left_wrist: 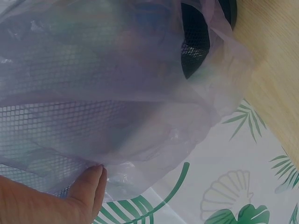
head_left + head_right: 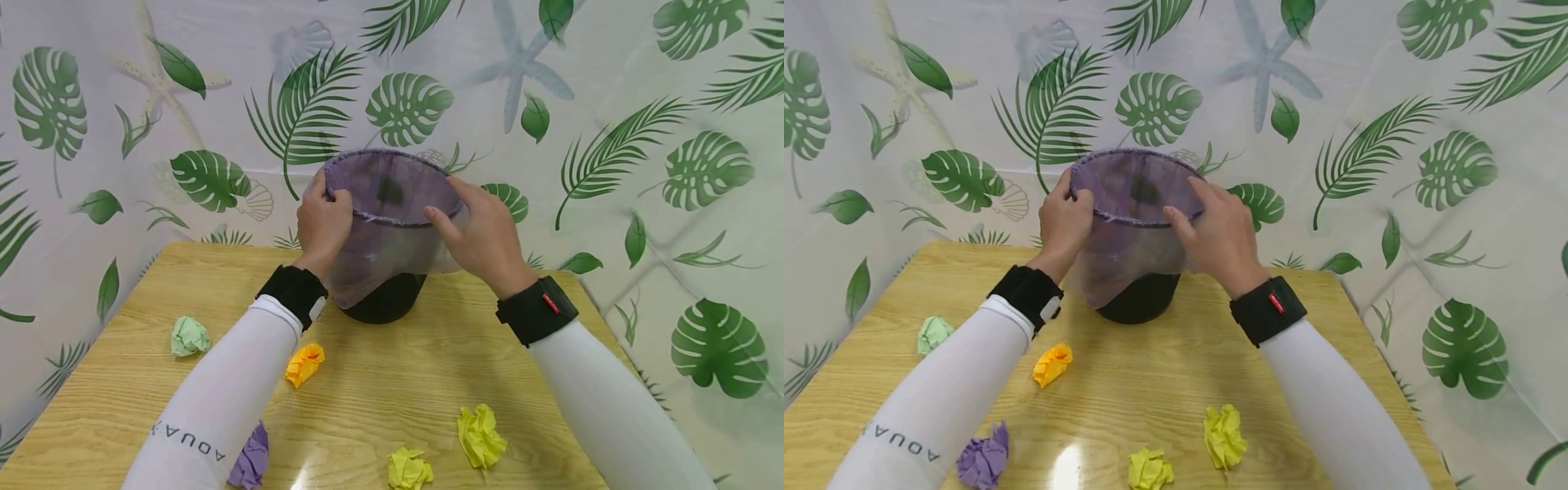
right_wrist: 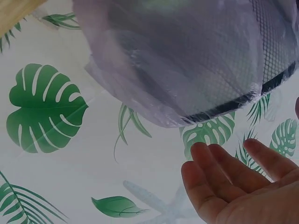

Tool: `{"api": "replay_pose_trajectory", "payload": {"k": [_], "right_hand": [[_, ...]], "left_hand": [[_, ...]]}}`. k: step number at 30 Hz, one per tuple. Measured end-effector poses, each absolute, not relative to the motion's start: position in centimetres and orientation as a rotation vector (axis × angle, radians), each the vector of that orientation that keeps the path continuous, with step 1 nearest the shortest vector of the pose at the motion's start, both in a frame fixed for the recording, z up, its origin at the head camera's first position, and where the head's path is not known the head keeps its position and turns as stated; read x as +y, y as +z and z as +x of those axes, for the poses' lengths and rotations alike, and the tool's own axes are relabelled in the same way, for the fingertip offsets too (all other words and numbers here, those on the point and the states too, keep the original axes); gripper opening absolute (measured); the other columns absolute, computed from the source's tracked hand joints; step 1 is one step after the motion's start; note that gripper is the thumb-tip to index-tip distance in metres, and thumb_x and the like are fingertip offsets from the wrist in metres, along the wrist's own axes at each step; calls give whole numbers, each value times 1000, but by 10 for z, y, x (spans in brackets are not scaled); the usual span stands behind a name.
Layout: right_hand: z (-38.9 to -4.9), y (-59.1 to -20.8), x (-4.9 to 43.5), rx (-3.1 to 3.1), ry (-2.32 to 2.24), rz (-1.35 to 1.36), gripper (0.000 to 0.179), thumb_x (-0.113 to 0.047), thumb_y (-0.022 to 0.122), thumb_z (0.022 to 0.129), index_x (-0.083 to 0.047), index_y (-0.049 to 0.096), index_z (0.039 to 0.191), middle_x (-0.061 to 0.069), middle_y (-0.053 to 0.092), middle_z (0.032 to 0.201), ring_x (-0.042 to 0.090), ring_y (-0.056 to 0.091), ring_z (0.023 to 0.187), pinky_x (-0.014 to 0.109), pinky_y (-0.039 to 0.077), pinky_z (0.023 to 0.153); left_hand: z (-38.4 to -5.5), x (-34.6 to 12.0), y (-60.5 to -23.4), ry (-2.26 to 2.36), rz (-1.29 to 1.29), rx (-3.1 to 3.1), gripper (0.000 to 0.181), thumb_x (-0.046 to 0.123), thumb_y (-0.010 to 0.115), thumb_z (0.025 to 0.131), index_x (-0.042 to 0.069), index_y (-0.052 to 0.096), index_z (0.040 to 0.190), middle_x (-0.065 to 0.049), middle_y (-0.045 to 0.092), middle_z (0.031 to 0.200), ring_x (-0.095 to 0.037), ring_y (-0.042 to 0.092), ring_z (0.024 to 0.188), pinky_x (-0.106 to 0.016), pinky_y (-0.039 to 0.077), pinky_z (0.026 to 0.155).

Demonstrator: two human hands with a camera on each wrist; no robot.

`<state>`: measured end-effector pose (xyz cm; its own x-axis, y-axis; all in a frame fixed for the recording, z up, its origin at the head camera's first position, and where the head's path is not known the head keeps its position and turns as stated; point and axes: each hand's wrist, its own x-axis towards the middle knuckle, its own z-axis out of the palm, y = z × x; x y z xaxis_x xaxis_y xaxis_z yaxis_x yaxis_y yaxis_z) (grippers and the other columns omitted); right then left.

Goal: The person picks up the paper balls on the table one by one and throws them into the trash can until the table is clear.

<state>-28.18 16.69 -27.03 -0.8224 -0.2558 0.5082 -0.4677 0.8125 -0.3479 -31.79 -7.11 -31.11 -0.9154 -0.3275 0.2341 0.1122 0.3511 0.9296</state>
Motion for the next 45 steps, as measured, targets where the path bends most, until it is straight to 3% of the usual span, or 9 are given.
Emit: {"api": "replay_pose_trajectory", "payload": {"k": [8, 22, 27, 37, 45], "right_hand": [[-259, -297, 182, -2411, 629, 618, 69, -34, 72, 96, 1, 48, 150, 23, 55, 146, 44, 50, 133, 59, 36, 109], [-217, -330, 205, -2648, 497, 582, 76, -39, 76, 92, 0, 48, 151, 28, 57, 141, 47, 55, 127, 63, 43, 101], [-202, -340, 214, -2861, 446, 524, 78, -45, 74, 92, -4, 47, 153, 28, 56, 142, 49, 54, 127, 64, 47, 95], [-175, -368, 226, -3121, 335, 511, 80, -59, 75, 85, -9, 57, 146, 23, 67, 128, 42, 66, 110, 55, 57, 76], [-158, -391, 231, -3285, 375, 478, 88, -69, 73, 80, -14, 56, 147, 20, 66, 128, 35, 69, 99, 51, 56, 73]], "left_hand": [[-318, -73, -311, -1603, 196, -2228, 63, 29, 42, 101, 16, 33, 162, -3, 40, 162, -24, 51, 121, -43, 41, 103], [-317, -72, -309, -1612, 194, -2227, 64, 29, 43, 101, 16, 32, 162, -2, 39, 163, -22, 51, 123, -42, 40, 103], [-317, -71, -310, -1603, 187, -2230, 64, 29, 43, 101, 17, 33, 162, -2, 41, 162, -23, 51, 123, -42, 41, 104], [-318, -71, -310, -1590, 186, -2236, 63, 29, 43, 101, 17, 33, 162, -2, 41, 162, -22, 51, 125, -43, 40, 107], [-318, -71, -311, -1592, 200, -2240, 64, 30, 43, 101, 17, 33, 162, -2, 40, 162, -23, 50, 126, -43, 39, 107]]}}
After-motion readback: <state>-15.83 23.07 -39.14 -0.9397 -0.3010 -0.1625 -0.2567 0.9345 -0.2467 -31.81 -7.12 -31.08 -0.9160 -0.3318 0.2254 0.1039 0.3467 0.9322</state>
